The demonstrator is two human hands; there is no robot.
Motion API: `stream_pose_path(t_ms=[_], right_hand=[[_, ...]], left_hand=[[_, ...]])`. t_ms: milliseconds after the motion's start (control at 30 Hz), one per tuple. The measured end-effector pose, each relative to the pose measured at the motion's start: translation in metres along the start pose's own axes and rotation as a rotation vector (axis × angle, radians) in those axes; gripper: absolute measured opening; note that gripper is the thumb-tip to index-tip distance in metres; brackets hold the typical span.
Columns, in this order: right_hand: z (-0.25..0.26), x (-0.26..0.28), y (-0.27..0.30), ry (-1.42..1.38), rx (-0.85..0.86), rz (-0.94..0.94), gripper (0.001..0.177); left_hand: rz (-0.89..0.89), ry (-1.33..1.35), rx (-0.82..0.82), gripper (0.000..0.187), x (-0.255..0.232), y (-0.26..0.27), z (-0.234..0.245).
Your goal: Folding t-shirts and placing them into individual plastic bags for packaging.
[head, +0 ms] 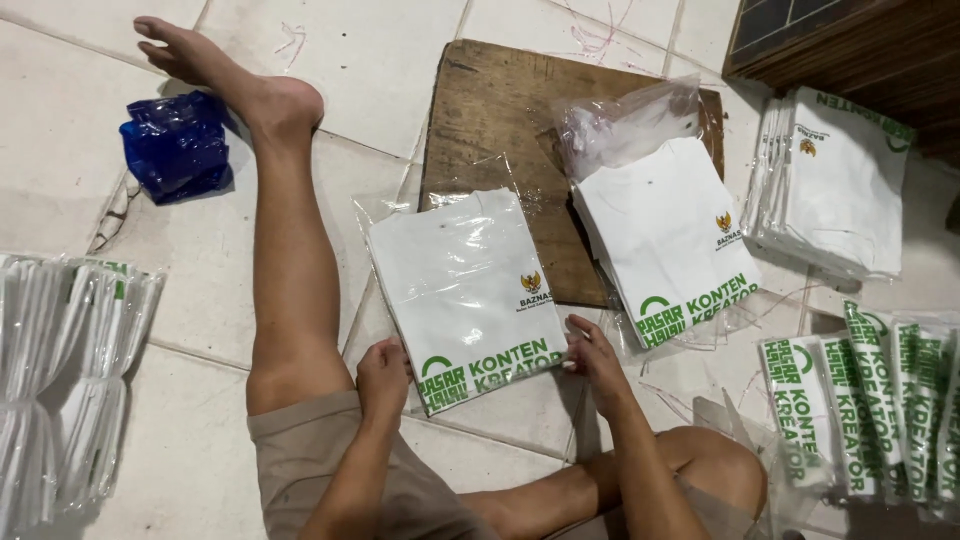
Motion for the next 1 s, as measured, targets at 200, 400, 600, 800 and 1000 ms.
stream_pose_path(t_ms=[200, 400, 600, 800, 1000], right_hand=[[-0.009, -0.001, -0.034, 0.279, 0.007, 0.194, 0.032], [0.000, -0.030, -0.032, 0.265, -0.012, 0.098, 0.031], [-0.025, 0.023, -0.036, 0.203, -0.046, 0.116, 0.030], [-0.020, 0.014, -0.032, 0.118, 0.032, 0.028, 0.027], [-0.019, 0.071, -0.042, 0.034, 0.068, 0.011, 0.018]], left_hand=[[0.002, 0.042, -0.055, 0.028, 0.018, -0.006, 0.007], [0.040, -0.023, -0.056, 0.024, 0.021, -0.008, 0.010], [-0.085, -0.076, -0.057, 0.021, -0.051, -0.027, 0.003], [-0.200, -0.205, -0.039, 0.023, -0.024, -0.044, 0.007], [-0.130, 0.060, 0.122, 0.039, -0.106, -0.005, -0.006]])
Point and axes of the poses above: each hand's wrist, its own y-axis away from the middle knuckle, its own z-axis out of the back of the hand, x = y × z, the point moved 7 cm from there along -y, towards the middle knuckle, and after that the axes turned 4 degrees about -x, right-handed, at the moved point
